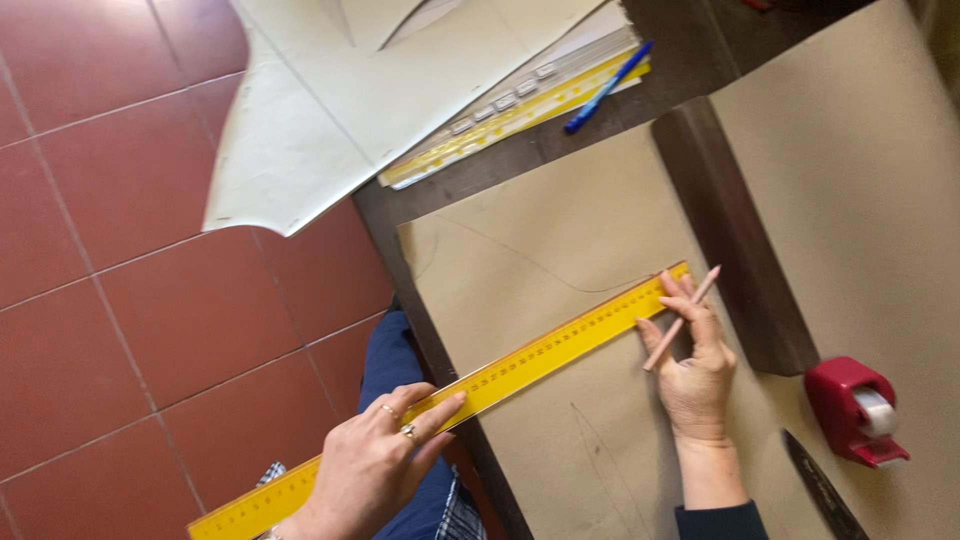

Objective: The person uses a yellow ruler and a pencil to draw straight lines and mark measurements on a large sheet of brown paper. They repeatedly reposition the ruler to create a pattern of intersecting lines and curves on the paper surface.

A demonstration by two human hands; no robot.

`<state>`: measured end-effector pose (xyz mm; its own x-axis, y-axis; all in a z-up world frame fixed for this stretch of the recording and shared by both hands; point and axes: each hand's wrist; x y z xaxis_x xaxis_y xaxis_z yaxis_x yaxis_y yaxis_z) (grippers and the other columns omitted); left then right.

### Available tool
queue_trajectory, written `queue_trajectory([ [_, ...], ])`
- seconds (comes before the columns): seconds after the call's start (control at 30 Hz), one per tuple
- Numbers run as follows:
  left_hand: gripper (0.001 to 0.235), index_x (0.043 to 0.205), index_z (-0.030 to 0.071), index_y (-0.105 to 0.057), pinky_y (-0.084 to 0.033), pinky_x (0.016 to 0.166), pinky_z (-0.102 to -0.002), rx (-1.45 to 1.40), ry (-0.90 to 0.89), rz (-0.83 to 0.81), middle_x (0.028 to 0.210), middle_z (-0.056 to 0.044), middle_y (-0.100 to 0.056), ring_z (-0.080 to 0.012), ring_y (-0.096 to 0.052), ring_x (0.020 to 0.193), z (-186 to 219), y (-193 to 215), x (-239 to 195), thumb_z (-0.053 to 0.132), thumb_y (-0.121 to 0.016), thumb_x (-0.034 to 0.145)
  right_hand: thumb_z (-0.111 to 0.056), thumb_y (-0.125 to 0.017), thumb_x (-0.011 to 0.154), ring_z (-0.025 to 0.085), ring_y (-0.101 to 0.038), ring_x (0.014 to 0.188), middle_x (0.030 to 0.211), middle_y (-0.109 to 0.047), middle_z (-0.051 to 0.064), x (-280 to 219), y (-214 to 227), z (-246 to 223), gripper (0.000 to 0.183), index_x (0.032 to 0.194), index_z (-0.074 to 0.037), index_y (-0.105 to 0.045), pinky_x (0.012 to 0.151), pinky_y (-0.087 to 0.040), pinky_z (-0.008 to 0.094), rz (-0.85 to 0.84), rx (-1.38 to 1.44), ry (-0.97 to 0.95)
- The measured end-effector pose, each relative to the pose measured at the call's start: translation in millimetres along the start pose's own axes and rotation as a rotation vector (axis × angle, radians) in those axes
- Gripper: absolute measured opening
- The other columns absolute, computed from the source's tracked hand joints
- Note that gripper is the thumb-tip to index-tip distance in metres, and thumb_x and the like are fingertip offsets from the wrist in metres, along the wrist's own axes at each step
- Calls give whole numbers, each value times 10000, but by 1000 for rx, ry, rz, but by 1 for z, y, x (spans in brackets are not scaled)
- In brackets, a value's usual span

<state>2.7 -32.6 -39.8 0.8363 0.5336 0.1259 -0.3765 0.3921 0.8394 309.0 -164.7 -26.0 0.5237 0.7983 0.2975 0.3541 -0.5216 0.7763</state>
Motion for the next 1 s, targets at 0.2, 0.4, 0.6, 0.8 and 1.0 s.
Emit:
queue_trajectory([
  [0.2, 371, 1235, 236, -647, -557, 562, -326, -12, 14, -83, 1115, -14, -614, -163, -620, 819, 3, 12, 5, 280, -671, 867, 32, -717, 826, 392, -497, 1346, 1349, -569, 221, 3, 2, -13, 410, 1192, 9, -533, 956, -533, 408, -37, 11, -73],
  [0.4, 359, 1238, 245, -644, -569, 604, -335, -19, 30, -101, 1137, -28, -622, -174, -633, 874, 3, 11, 5, 276, -650, 880, 16, -707, 849, 379, -499, 1347, 1324, -583, 232, -1, -2, 0, 334, 1137, 14, -538, 1088, -460, 405, -4, 8, -3],
  [0.6, 353, 1234, 235, -649, -581, 563, -339, -46, 36, -121, 1133, -41, -627, -185, -629, 832, 3, 13, 6, 252, -650, 881, 15, -712, 843, 389, -495, 1350, 1338, -576, 226, 0, 0, -7, 371, 1171, 6, -539, 1031, -499, 401, -18, 15, -43],
  [0.8, 309, 1180, 210, -669, -488, 487, -342, 8, -21, -39, 1087, -43, -617, -207, -509, 698, 6, 16, 11, 268, -664, 877, 15, -702, 846, 369, -488, 1359, 1335, -577, 224, 0, 0, -5, 352, 1155, -3, -534, 1094, -452, 400, -19, 28, -31],
  [1.0, 363, 1105, 59, -623, -394, 864, -391, 246, -195, 91, 1235, -80, -575, -258, -535, 1099, 24, 1, 16, 337, -674, 877, -38, -719, 854, 324, -531, 1317, 1295, -609, 174, -1, -6, 1, 299, 1103, -41, -555, 1147, -396, 397, 60, 29, -5],
])
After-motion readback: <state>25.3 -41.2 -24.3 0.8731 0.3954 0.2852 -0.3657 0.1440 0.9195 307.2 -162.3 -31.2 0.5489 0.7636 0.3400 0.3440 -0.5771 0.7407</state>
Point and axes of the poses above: each hand's wrist, its own x-axis towards the middle knuckle, its own y-axis out of the back of the hand, z = x × y
